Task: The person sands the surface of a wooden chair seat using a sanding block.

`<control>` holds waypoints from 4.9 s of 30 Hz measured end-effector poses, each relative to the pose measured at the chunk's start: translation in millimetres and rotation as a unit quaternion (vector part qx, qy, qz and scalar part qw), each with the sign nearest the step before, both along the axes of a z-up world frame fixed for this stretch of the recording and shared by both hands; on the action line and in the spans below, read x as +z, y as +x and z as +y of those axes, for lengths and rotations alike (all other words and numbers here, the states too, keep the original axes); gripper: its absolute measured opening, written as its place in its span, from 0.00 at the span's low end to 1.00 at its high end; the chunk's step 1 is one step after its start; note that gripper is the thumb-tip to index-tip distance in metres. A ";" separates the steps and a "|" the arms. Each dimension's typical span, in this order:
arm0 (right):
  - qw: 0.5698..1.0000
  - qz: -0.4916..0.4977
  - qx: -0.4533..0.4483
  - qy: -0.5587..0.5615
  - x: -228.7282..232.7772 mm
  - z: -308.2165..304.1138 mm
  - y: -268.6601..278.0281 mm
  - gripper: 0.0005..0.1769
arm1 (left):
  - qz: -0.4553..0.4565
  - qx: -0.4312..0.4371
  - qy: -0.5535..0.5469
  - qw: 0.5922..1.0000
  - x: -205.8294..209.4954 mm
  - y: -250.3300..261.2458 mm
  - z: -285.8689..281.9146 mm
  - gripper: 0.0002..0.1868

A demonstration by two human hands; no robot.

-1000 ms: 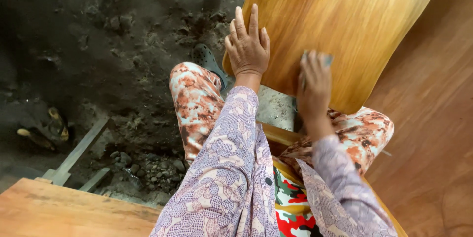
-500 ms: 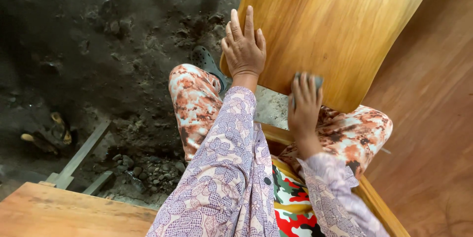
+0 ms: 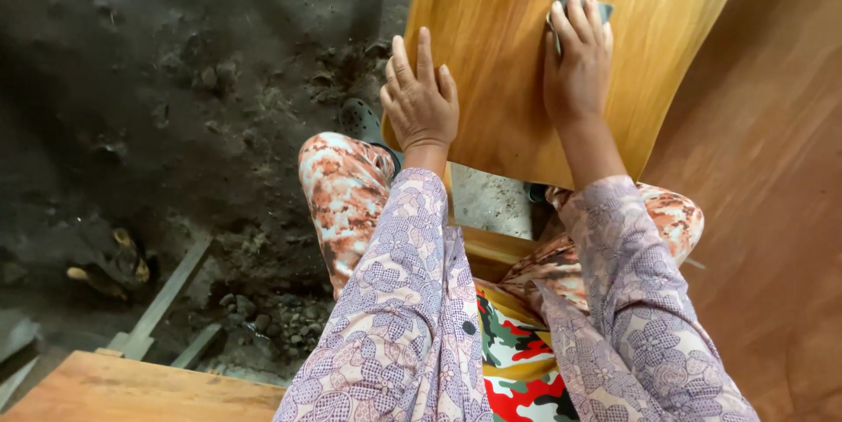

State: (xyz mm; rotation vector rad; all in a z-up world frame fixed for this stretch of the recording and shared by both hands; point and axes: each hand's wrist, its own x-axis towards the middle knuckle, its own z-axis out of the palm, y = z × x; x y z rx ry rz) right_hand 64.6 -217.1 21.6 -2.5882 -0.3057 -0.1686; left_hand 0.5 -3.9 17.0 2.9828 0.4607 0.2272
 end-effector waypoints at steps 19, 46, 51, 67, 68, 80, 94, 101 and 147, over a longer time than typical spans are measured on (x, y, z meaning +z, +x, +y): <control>0.995 -0.019 -0.071 -0.069 -2.7 13.5 -191.5 0.27 | -0.025 -0.024 -0.041 0.999 -3.7 -0.7 0.3 0.33; 0.998 0.001 -0.065 0.015 2.1 14.9 -156.0 0.24 | -0.026 -0.022 0.018 0.999 -7.2 -0.4 1.5 0.34; 0.999 0.008 -0.034 -0.030 6.8 6.5 -178.0 0.24 | -0.033 -0.024 0.008 0.999 -4.3 -0.1 0.3 0.34; 0.995 -0.089 -0.020 0.034 -5.8 0.6 -24.6 0.18 | -0.020 -0.023 0.006 1.000 -3.9 0.1 0.9 0.34; 0.995 -0.090 -0.021 0.028 0.2 7.0 -45.8 0.20 | -0.023 -0.023 0.006 0.999 -3.8 0.1 1.3 0.33; 0.998 -0.029 0.002 -0.055 6.3 31.6 -183.7 0.25 | -0.031 -0.022 -0.001 0.999 -3.2 0.7 0.4 0.34; 0.999 0.003 -0.037 -0.008 18.5 39.4 -24.2 0.16 | -0.003 -0.001 0.010 1.000 4.8 2.2 -2.8 0.33; 0.995 0.081 0.021 -0.054 33.9 39.0 -184.5 0.25 | -0.021 -0.006 0.002 1.000 2.6 -0.1 -1.9 0.32; 0.996 -0.092 -0.020 -0.014 -36.5 -20.7 27.1 0.19 | -0.016 -0.016 0.016 1.000 -7.7 0.5 1.2 0.33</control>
